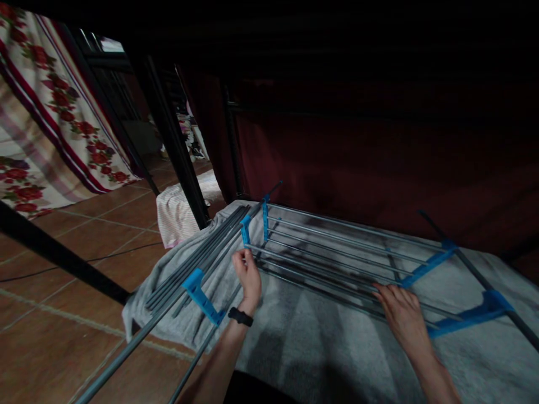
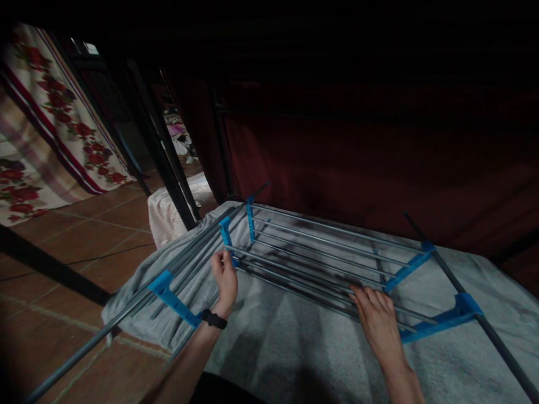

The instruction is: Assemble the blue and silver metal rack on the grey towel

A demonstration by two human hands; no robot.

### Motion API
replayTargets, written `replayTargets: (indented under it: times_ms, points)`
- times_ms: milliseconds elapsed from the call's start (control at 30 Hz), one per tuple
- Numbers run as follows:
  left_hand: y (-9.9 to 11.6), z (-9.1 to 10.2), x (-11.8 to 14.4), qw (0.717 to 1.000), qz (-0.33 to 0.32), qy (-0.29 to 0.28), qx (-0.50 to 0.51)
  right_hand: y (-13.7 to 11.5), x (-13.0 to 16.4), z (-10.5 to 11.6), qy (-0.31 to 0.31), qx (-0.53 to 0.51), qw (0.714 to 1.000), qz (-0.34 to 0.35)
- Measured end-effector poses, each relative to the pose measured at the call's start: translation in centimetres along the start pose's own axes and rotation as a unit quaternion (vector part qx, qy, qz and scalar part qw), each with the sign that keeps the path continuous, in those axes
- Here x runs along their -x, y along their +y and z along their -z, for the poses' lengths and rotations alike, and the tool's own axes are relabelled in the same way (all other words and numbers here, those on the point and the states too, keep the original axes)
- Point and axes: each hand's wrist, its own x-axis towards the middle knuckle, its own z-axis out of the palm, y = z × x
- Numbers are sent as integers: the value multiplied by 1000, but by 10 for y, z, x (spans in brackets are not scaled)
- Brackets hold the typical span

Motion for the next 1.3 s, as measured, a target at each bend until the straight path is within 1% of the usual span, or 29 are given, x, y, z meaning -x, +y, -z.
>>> replayTargets:
  times_ms: [33, 67, 100, 167, 233, 300, 333, 400, 500, 600, 733, 833, 933, 1067, 1167, 1233, 1300]
  points:
    - [-8, 1, -13, 999, 29, 23, 9, 0, 0, 0, -2, 2, 1000, -1]
    - [-14, 0, -25, 998, 53, 23, 27, 0, -1, 1, -2, 4, 1000, -2]
    - [-18, -2, -36, 995, 78, 6, 58, 0, -1, 1, -3, 5, 1000, -2]
    - [-21, -7, -52, 981, 130, -54, 131, 1, 0, 0, -2, 5, 1000, 0]
    - [-20, -14, -60, 953, 185, -112, 212, 1, 0, 0, -3, 3, 1000, 0]
    - [-17, -19, -65, 928, 213, -149, 265, 2, 1, 0, -7, -2, 1000, -1]
    - [-16, -20, -66, 922, 216, -159, 279, 2, 1, 0, -9, -4, 1000, -2]
    - [-13, -21, -70, 923, 199, -170, 281, 2, 1, 0, -11, -7, 1000, -3]
    - [-10, -22, -77, 944, 151, -160, 246, 1, 1, 1, -14, -7, 1000, -5]
    - [-9, -25, -82, 965, 117, -131, 196, 1, 1, 2, -20, -7, 1000, -6]
    - [-7, -30, -81, 976, 117, -95, 154, -1, 0, 6, -25, -7, 1000, -8]
    - [-5, -34, -81, 974, 143, -87, 156, -8, -6, 9, -29, -14, 999, -6]
    - [-7, -37, -81, 967, 166, -79, 174, -29, -19, 9, -32, -35, 999, 8]
    - [-14, -36, -81, 964, 153, -85, 200, -72, -44, 0, -39, -55, 997, 39]
    - [-16, -34, -81, 951, 158, -101, 244, -99, -60, -10, -53, -47, 996, 55]
    - [-16, -32, -81, 942, 164, -120, 268, -108, -67, -15, -57, -37, 997, 48]
    - [-16, -31, -81, 930, 171, -137, 293, -111, -72, -17, -60, -32, 997, 42]
